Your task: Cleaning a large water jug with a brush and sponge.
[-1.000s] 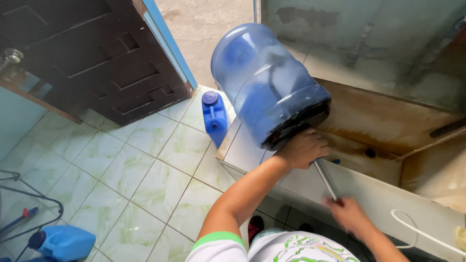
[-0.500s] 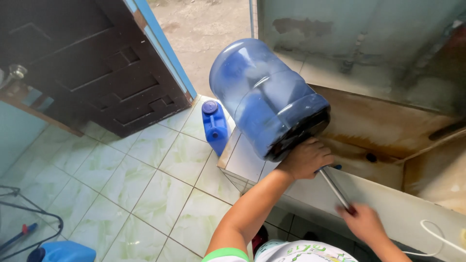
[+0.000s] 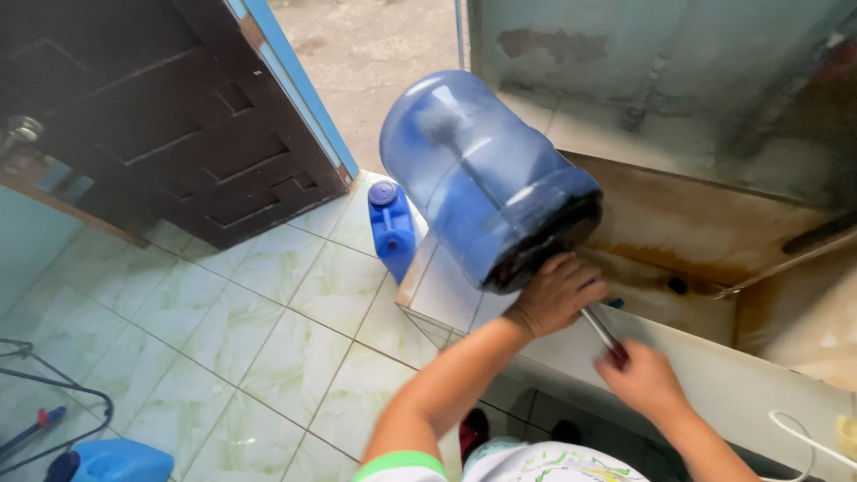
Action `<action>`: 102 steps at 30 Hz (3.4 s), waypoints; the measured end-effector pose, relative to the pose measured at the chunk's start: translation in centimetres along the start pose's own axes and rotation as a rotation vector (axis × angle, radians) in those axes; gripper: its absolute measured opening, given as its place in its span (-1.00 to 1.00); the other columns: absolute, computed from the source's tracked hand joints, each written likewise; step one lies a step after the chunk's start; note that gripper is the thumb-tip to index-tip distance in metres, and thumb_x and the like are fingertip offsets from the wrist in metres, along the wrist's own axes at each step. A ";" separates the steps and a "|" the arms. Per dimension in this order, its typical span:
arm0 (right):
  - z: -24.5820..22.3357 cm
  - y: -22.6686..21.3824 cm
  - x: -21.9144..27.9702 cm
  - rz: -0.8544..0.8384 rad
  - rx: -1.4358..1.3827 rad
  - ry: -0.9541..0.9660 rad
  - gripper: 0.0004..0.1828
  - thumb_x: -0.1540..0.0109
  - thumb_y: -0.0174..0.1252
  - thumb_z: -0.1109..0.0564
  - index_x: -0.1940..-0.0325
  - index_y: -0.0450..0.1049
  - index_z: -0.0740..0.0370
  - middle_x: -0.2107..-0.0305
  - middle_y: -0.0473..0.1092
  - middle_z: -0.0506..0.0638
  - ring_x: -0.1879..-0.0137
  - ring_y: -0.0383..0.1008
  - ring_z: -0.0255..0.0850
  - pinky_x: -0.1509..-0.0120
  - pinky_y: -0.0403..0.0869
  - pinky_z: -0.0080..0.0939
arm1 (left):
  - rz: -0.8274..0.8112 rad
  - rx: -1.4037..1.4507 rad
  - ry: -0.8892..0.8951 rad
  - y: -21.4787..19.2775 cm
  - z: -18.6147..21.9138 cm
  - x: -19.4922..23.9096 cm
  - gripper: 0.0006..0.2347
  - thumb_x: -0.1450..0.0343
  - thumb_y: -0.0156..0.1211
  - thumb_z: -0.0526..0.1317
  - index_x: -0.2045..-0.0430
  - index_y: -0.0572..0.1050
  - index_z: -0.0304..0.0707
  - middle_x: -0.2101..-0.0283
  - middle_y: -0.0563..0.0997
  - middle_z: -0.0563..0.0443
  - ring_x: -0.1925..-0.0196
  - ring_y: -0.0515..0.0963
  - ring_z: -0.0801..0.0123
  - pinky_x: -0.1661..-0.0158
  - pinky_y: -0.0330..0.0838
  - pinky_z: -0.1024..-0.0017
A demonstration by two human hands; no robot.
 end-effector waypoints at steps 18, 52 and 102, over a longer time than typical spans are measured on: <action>-3.2 0.2 1.5 0.050 0.002 -0.019 -0.56 -0.18 0.28 -0.19 0.26 0.58 0.28 0.41 0.53 0.28 0.20 0.54 0.28 0.17 0.50 0.09 | -0.379 -0.008 0.095 -1.3 -0.2 -2.0 -0.62 -0.10 0.36 -0.24 0.19 0.55 0.01 0.28 0.59 0.12 0.09 0.54 0.25 -0.04 0.27 0.29; 14.7 7.3 3.4 -0.118 -0.100 0.218 -0.64 0.01 0.38 -0.16 0.33 0.74 0.12 0.54 0.62 0.09 0.32 0.66 0.00 0.06 0.49 -0.04 | -0.760 -0.174 0.039 -2.1 0.9 -1.1 -0.67 0.00 0.47 -0.16 0.39 0.57 0.03 0.35 0.64 0.14 0.14 0.61 0.29 -0.06 0.29 0.27; 3.9 1.1 7.5 0.014 -0.130 0.101 -0.52 -0.13 0.34 -0.22 0.48 0.56 0.28 0.64 0.44 0.16 0.51 0.39 0.10 0.33 0.48 0.01 | 0.137 -0.056 -0.076 -2.5 2.3 2.5 -0.64 -0.25 0.37 -0.20 0.08 0.45 0.03 0.05 0.51 0.07 -0.11 0.52 0.29 -0.28 0.25 0.21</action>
Point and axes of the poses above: each hand's wrist, its own x-axis away from the middle knuckle, its own y-axis out of the palm, z = x × y, the point moved 3 cm from there along -x, towards the middle knuckle
